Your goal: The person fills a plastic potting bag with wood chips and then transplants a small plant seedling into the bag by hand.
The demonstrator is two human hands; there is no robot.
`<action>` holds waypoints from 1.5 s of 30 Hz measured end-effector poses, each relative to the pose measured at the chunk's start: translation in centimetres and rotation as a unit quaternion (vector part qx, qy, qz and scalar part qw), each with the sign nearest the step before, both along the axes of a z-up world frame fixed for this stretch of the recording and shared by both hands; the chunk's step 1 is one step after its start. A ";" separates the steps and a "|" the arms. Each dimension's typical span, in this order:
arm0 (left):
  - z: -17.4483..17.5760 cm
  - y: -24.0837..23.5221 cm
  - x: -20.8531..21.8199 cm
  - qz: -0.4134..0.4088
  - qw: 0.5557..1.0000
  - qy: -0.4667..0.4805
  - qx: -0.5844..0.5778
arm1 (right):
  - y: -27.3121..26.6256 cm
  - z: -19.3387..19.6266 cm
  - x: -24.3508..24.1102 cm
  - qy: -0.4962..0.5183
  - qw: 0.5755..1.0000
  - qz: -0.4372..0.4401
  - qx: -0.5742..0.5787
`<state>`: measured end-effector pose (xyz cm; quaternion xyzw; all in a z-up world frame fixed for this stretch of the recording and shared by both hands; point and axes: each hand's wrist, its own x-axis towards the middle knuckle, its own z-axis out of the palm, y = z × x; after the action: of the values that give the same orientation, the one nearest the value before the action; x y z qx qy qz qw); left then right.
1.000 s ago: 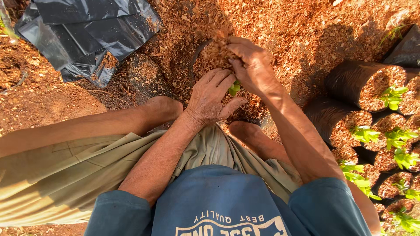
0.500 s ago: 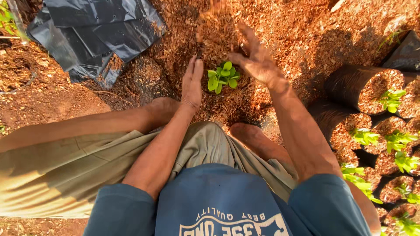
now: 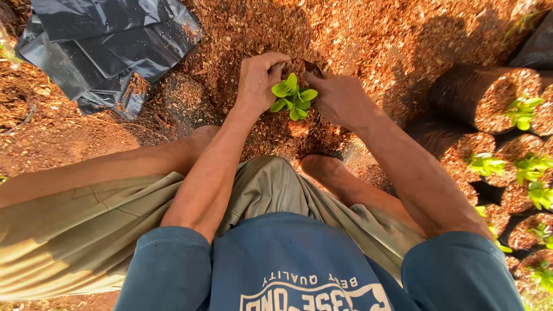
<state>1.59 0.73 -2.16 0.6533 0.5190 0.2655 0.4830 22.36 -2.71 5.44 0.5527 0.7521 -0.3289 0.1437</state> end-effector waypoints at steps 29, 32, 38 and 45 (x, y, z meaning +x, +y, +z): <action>3.8 -1.1 -3.5 0.028 0.998 0.035 -0.040 | -11.0 -4.9 -6.0 -0.035 0.930 0.363 0.041; 4.4 -0.7 -3.2 0.037 0.995 0.085 -0.032 | -12.4 -6.7 -3.5 0.018 0.975 0.217 0.040; 5.6 -1.1 -2.4 0.013 0.997 0.074 0.031 | -7.7 -9.2 3.5 0.118 0.941 -0.295 -0.118; 8.8 -2.2 1.2 -0.133 0.964 0.118 0.199 | -1.6 -0.6 5.7 0.356 0.830 -0.419 -0.093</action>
<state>2.76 -1.51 6.61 0.8260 0.4174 0.2181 0.3096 28.11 -4.35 4.84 0.6434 0.4132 -0.6002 -0.2345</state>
